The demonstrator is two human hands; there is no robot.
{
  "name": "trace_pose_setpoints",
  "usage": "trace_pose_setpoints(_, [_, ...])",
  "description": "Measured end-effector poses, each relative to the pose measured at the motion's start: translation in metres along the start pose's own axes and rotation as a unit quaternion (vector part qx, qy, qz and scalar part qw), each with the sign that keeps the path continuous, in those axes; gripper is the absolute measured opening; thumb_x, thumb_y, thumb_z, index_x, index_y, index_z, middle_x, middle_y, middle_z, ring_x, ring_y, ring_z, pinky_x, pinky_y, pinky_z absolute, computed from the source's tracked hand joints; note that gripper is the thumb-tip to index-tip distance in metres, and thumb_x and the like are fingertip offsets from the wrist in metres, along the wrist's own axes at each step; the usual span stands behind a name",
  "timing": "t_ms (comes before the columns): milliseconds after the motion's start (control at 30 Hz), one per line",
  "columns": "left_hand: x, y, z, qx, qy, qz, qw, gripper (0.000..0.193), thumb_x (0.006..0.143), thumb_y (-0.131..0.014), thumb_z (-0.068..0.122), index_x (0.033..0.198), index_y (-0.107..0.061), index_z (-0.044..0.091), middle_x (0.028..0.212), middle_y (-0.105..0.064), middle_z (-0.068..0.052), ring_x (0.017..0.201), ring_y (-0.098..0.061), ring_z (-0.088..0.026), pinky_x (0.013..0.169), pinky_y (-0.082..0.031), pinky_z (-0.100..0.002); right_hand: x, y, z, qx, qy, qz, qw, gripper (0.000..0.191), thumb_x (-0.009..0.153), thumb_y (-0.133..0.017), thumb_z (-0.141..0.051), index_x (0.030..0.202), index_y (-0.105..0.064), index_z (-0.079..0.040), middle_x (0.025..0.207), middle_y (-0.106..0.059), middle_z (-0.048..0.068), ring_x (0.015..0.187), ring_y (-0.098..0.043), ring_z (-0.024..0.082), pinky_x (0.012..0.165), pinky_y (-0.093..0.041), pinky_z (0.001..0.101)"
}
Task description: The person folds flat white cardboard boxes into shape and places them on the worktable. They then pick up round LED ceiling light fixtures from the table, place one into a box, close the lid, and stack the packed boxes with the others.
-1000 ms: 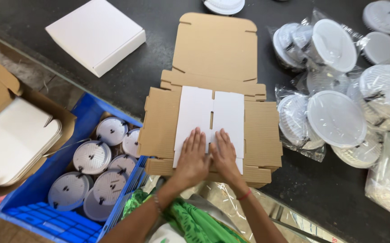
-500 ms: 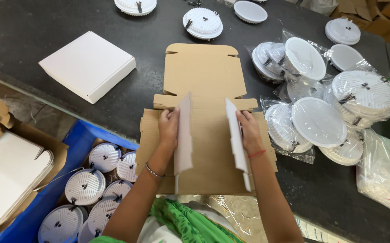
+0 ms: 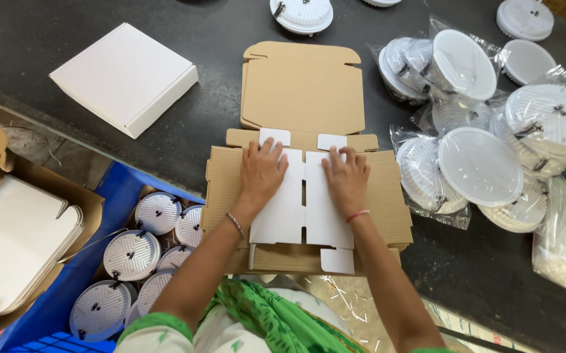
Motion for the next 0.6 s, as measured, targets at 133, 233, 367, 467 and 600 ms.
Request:
trace_pose_setpoints(133, [0.021, -0.020, -0.030, -0.069, 0.006, 0.032, 0.997, 0.027, 0.104, -0.054, 0.029, 0.101, -0.069, 0.006, 0.113, -0.069, -0.015, 0.103, -0.060, -0.035, 0.091, -0.050, -0.046, 0.018, -0.002, 0.022, 0.060, 0.126, 0.001, 0.990, 0.034, 0.111, -0.048, -0.035, 0.111, -0.072, -0.011, 0.109, -0.070, 0.005, 0.112, -0.061, 0.028, 0.095, -0.047, 0.0426])
trace_pose_setpoints(233, [0.035, -0.023, -0.069, -0.234, 0.134, -0.042, 0.962, 0.041, 0.113, -0.044, 0.032, 0.097, -0.065, 0.000, 0.100, -0.073, -0.016, 0.090, -0.063, -0.030, 0.085, -0.052, -0.044, 0.034, -0.004, 0.060, 0.369, -0.198, -0.089, 0.904, 0.052, 0.108, -0.041, -0.052, 0.111, -0.070, -0.009, 0.096, -0.074, 0.008, 0.089, -0.070, 0.019, 0.080, -0.053, 0.0326])
trace_pose_setpoints(367, [0.039, -0.008, -0.088, -0.584, 0.247, -0.122, 0.764, 0.050, 0.108, -0.040, 0.038, 0.090, -0.064, -0.003, 0.095, -0.077, -0.010, 0.078, -0.064, -0.018, 0.075, -0.054, -0.035, 0.034, 0.011, 0.076, 0.557, -0.192, -0.127, 0.798, 0.072, 0.113, -0.032, -0.061, 0.101, -0.067, 0.001, 0.103, -0.074, 0.015, 0.089, -0.069, 0.019, 0.081, -0.057, 0.0320])
trace_pose_setpoints(467, [0.006, 0.009, -0.090, -0.594, 0.257, -0.053, 0.761, 0.036, 0.105, -0.043, 0.038, 0.104, -0.062, 0.007, 0.102, -0.067, -0.003, 0.084, -0.066, -0.012, 0.075, -0.056, -0.030, 0.007, 0.029, 0.084, 0.575, -0.229, -0.137, 0.774, 0.070, 0.107, -0.029, -0.060, 0.117, -0.068, -0.003, 0.107, -0.070, 0.009, 0.093, -0.067, 0.016, 0.083, -0.055, 0.0306])
trace_pose_setpoints(600, [-0.091, 0.068, -0.074, -0.387, 0.213, 0.230, 0.867, 0.016, 0.113, -0.051, 0.020, 0.109, -0.059, 0.006, 0.099, -0.058, -0.004, 0.081, -0.056, -0.011, 0.075, -0.051, -0.028, -0.069, 0.076, 0.084, 0.542, -0.206, 0.031, 0.814, 0.056, 0.110, -0.037, -0.049, 0.113, -0.066, -0.001, 0.103, -0.071, 0.007, 0.093, -0.069, 0.014, 0.085, -0.058, 0.0285])
Point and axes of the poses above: each hand's wrist, its own x-axis towards the middle knuckle, its own y-axis out of the back of the hand, z = x × y, the point moved 2 cm from there along x, towards the middle knuckle
